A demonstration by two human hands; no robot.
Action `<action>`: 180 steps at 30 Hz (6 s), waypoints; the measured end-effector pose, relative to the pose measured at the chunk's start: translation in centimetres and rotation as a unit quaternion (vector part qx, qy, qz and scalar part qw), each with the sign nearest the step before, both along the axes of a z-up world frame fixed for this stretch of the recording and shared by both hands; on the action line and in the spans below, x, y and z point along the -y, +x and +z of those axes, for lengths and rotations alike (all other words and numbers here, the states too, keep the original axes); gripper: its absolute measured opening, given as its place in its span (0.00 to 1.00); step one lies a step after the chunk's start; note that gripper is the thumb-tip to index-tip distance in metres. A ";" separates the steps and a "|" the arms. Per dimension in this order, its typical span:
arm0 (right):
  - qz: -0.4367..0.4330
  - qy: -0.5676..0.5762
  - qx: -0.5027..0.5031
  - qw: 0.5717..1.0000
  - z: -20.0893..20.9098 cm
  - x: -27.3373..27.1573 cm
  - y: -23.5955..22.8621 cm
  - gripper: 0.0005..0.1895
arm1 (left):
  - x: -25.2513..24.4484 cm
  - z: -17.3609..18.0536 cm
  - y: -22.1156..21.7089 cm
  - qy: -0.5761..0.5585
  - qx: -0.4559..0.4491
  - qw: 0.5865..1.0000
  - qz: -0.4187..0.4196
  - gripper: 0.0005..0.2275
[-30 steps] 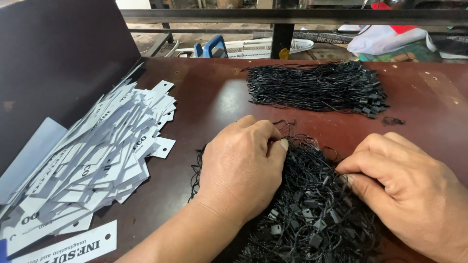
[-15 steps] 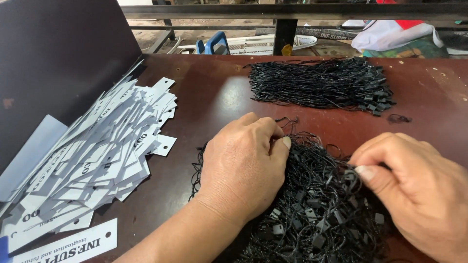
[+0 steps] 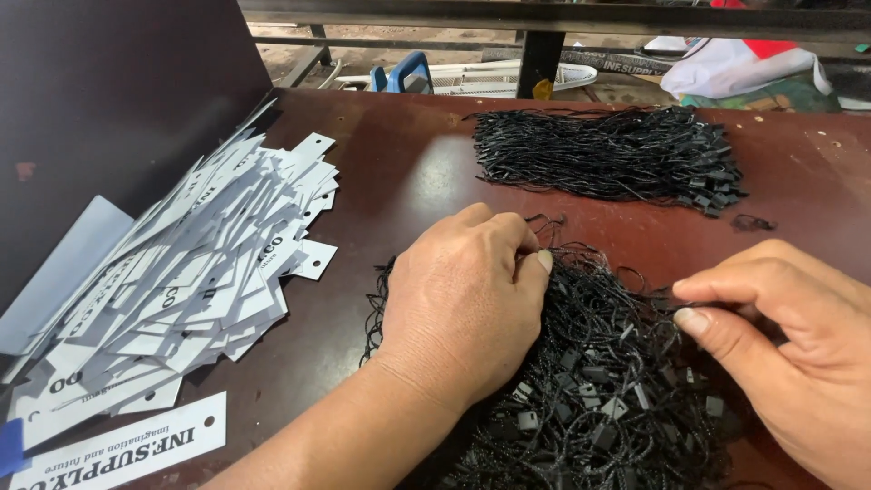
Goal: Untangling and sorting black plastic tag fasteners from a tangled pile into an organized stack on a table.
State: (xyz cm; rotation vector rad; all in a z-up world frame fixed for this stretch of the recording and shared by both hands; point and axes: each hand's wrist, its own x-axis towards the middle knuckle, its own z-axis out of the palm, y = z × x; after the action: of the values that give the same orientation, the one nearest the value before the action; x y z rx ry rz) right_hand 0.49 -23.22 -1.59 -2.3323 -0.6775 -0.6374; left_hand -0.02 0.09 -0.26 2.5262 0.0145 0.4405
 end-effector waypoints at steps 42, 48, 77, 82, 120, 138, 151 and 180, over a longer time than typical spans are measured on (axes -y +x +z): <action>-0.121 0.128 -0.158 0.972 1.0 0.1 0.4 0.05 | 0.1 1.7 -0.1 -0.036 -0.064 0.997 0.008 0.10; -0.084 0.178 -0.137 0.971 2.1 0.6 0.9 0.07 | 0.3 4.0 -0.9 0.068 0.103 0.990 -0.062 0.13; -0.001 0.356 -0.308 0.882 7.4 -1.0 4.4 0.03 | 6.3 6.7 -0.4 -0.559 -0.197 0.793 -0.139 0.05; -0.048 0.288 -0.281 0.914 5.7 -0.4 4.8 0.01 | 3.9 7.8 0.1 -0.472 -0.206 0.851 -0.100 0.06; -0.256 0.131 -0.155 0.945 2.7 2.0 9.5 0.03 | -3.3 4.5 8.4 -0.163 -0.156 0.971 0.074 0.06; -0.216 0.120 -0.115 0.962 1.4 2.8 16.0 0.05 | -2.9 3.2 12.8 -0.074 -0.147 0.982 0.093 0.06; -0.206 0.027 -0.142 0.968 3.7 0.9 5.3 0.11 | -2.7 5.0 5.6 -0.128 -0.092 0.982 0.102 0.14; 0.064 -0.142 -0.031 0.987 0.0 1.5 2.6 0.04 | -0.5 0.8 0.6 -0.040 -0.068 0.996 0.032 0.11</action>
State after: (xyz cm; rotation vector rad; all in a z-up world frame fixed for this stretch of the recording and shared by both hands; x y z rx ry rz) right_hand 3.05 -24.71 -1.55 -2.5307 -0.9327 -0.4311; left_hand 0.58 0.60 0.56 2.4781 0.1610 0.2867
